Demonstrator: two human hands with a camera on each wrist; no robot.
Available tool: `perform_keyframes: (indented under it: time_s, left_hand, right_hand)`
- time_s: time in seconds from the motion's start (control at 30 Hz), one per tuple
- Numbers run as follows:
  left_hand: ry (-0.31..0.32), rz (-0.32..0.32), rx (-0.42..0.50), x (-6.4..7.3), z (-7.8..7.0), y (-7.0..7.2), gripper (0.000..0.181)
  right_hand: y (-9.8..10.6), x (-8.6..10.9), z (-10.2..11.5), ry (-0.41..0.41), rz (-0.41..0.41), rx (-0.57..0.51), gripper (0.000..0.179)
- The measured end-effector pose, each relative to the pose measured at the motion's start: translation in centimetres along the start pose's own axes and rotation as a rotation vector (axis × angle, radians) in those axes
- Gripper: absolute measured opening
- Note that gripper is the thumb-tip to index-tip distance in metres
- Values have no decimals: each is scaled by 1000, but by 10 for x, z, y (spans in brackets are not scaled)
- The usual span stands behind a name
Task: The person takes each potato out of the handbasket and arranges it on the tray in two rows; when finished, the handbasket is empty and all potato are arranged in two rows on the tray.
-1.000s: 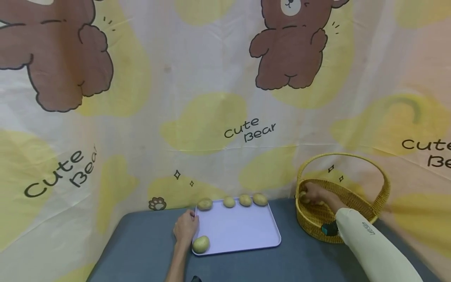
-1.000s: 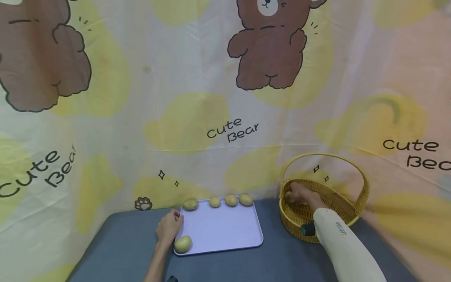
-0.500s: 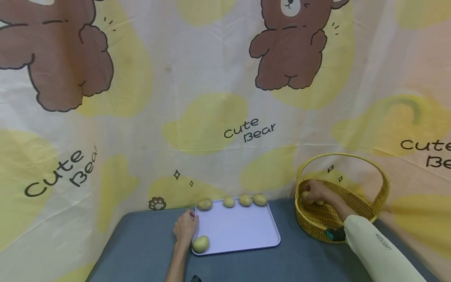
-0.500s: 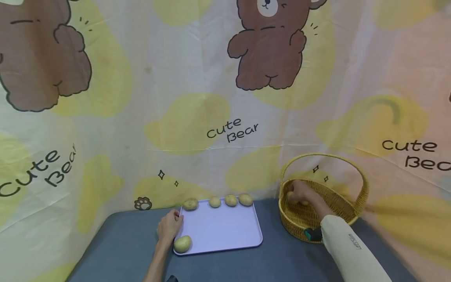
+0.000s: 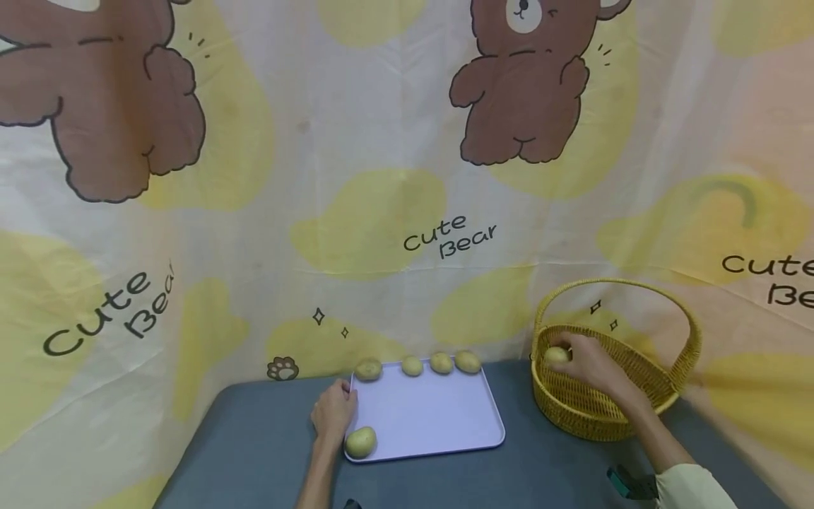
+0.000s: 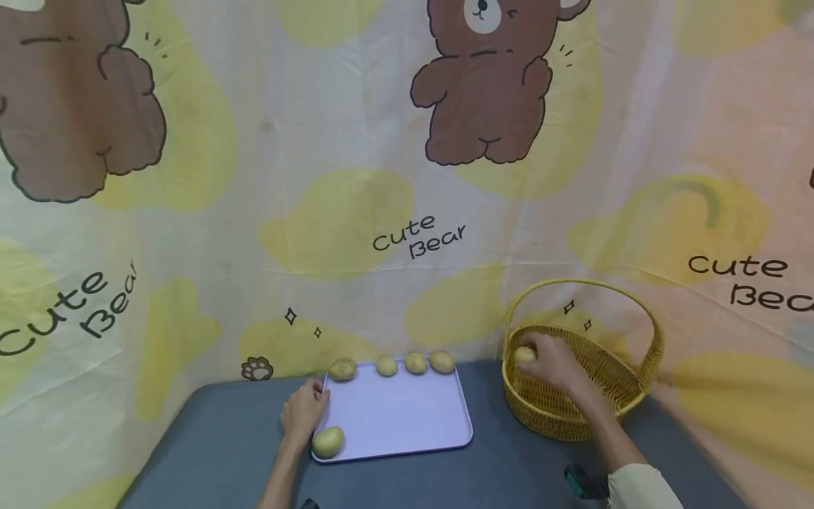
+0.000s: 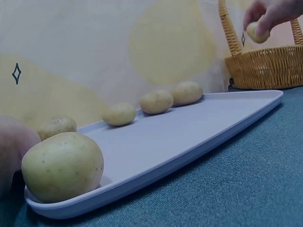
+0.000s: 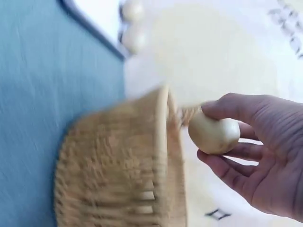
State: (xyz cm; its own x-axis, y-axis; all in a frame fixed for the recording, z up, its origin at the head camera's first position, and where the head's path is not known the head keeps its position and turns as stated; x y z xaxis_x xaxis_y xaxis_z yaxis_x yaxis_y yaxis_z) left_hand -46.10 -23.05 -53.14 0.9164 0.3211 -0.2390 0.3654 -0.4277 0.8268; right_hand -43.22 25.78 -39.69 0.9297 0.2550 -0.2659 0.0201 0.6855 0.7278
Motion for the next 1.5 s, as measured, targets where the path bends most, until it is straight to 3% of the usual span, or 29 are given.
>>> perform_keyframes:
  time_s: [0.1, 0.17, 0.37, 0.5, 0.67, 0.87, 1.0, 1.2, 1.5]
  left_hand:
    - [3, -1, -6, 1, 0, 1, 11]
    - [4, -3, -7, 1, 0, 2, 11]
    - [10, -10, -9, 1, 1, 5, 10]
    - [8, -5, -15, 0, 2, 3, 11]
    - [3, -1, -18, -1, 2, 2, 12]
    - [7, -4, -13, 1, 3, 1, 12]
    - [6, 4, -7, 1, 2, 0, 13]
    - [6, 14, -7, 3, 0, -2, 12]
    - [8, 16, 2, 4, 0, 0, 13]
  right_hand:
    - [-12, 11, 21, 24, -28, -18, 37]
    - [-27, 15, 37, 52, 2, -60, 38]
    - [-93, 17, 97, 243, 236, -214, 33]
    - [-138, 16, 128, 326, 337, -212, 30]
    - [-186, 10, 147, 367, 390, -147, 35]
    - [-226, 0, 143, 320, 420, -104, 37]
    - [-242, 1, 142, 282, 485, -65, 37]
    - [-241, 2, 143, 268, 496, -28, 40]
    - [-240, 1, 133, 245, 505, -97, 53]
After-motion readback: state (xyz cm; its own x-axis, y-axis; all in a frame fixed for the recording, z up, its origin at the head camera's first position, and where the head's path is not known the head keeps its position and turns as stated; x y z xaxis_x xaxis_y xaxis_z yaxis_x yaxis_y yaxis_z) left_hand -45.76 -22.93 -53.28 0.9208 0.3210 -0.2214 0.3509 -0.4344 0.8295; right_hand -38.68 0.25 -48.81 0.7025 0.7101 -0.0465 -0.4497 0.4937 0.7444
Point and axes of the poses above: each hand's wrist, its own x-axis away from the middle knuckle, its own y-axis out of the back of the hand, z = x × y, the point moved 9 cm from there along -x, towards the middle knuckle, and after that the axes turned 9 degrees about -x, right-handed, at the moved point
